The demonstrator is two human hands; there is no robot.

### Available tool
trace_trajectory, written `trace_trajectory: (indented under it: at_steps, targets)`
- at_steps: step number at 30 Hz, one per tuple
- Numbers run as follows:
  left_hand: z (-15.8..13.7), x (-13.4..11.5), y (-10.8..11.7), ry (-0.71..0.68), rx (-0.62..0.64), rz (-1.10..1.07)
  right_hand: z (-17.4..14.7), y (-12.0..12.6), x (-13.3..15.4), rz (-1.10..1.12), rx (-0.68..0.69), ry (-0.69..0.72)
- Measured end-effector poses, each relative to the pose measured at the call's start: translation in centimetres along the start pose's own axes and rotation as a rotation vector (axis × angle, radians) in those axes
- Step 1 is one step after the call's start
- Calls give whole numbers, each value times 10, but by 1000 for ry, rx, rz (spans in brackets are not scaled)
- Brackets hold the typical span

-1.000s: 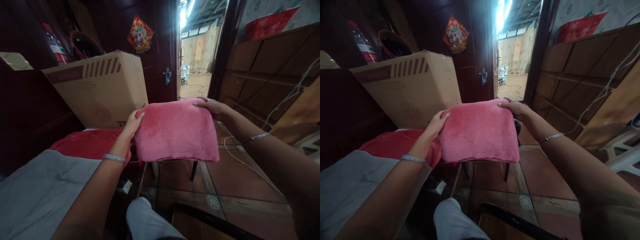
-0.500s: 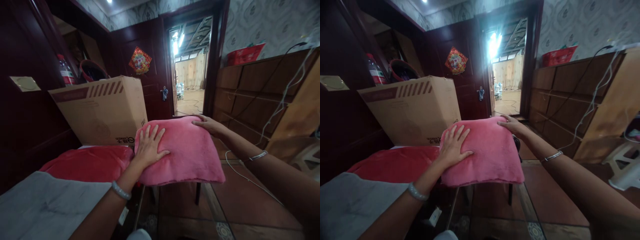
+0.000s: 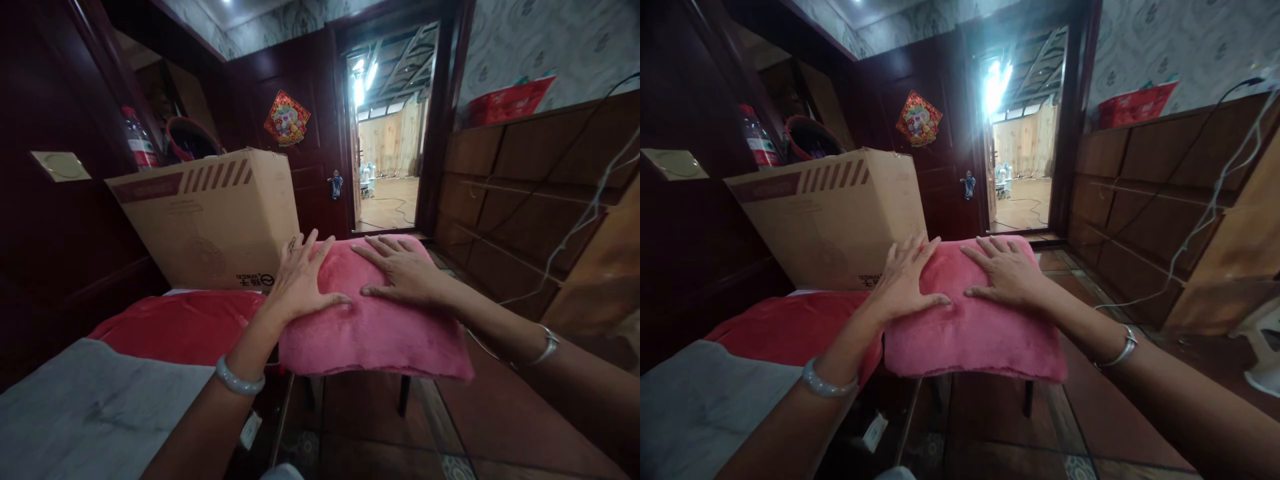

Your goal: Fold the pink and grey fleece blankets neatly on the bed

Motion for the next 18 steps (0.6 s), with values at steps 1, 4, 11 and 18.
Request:
trace_trajectory:
  at_steps: [1, 4, 11, 18]
  targets:
    - [2, 3, -2, 10, 6, -8, 0, -6, 0, 2, 8, -4]
    - [3, 11, -15, 24, 26, -39, -2, -18, -3, 17, -18, -7]
    - [2, 10, -23, 26, 12, -49, -8, -31, 0, 59, -129, -18]
    - [1, 10, -24, 88, 6, -63, 12, -4, 0, 22, -73, -10]
Point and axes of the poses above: each hand's wrist, its own z-axis towards the middle knuckle, its own y-axis out of the back of the hand, x = y × z, the point moved 1 cm from there along z, towards the middle knuckle, and after that the axes turned 13 degrees about -z, right-handed, at the moved point
